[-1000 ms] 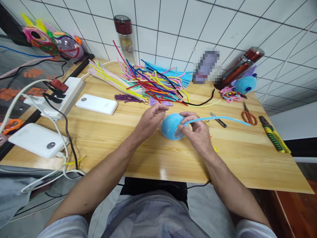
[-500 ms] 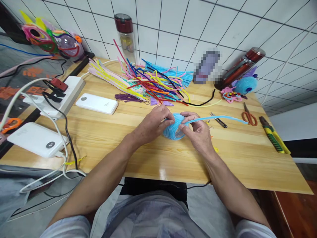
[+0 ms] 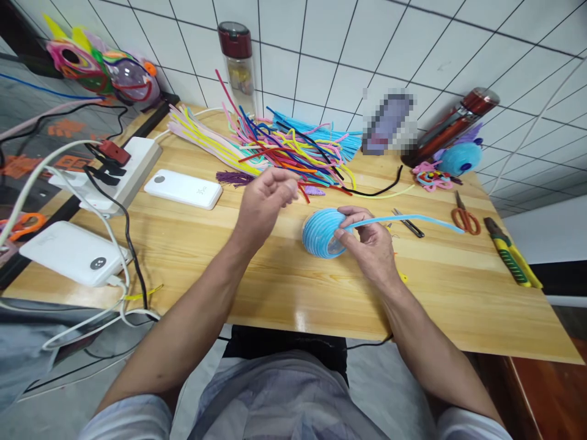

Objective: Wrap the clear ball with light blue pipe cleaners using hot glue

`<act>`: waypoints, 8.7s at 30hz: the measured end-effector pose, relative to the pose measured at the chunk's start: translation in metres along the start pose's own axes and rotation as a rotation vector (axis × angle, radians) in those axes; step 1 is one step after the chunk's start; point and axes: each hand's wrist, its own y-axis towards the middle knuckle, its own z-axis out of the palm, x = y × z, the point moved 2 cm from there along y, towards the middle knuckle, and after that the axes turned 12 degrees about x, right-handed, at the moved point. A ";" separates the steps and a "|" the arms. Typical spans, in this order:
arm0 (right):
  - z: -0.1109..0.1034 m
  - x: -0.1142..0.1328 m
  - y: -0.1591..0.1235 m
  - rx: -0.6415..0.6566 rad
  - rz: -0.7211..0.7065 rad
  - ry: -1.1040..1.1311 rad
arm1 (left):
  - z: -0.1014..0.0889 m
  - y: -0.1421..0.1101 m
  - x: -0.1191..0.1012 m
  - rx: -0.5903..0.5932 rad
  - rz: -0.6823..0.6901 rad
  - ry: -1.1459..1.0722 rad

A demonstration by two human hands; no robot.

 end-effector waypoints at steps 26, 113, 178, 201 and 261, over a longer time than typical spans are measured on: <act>0.000 0.001 0.001 -0.009 0.000 0.008 | 0.004 -0.014 -0.011 0.689 0.179 0.677; -0.002 -0.005 0.003 -0.051 0.012 0.062 | -0.017 0.001 -0.011 0.201 -0.185 0.073; -0.001 -0.004 0.002 -0.051 0.016 0.071 | -0.014 0.002 -0.011 0.077 -0.088 -0.212; 0.000 -0.004 0.002 -0.039 0.009 0.043 | -0.012 0.000 -0.014 0.064 -0.137 -0.199; 0.003 -0.001 0.008 -0.016 -0.026 0.043 | -0.016 0.009 0.027 -0.172 0.018 0.600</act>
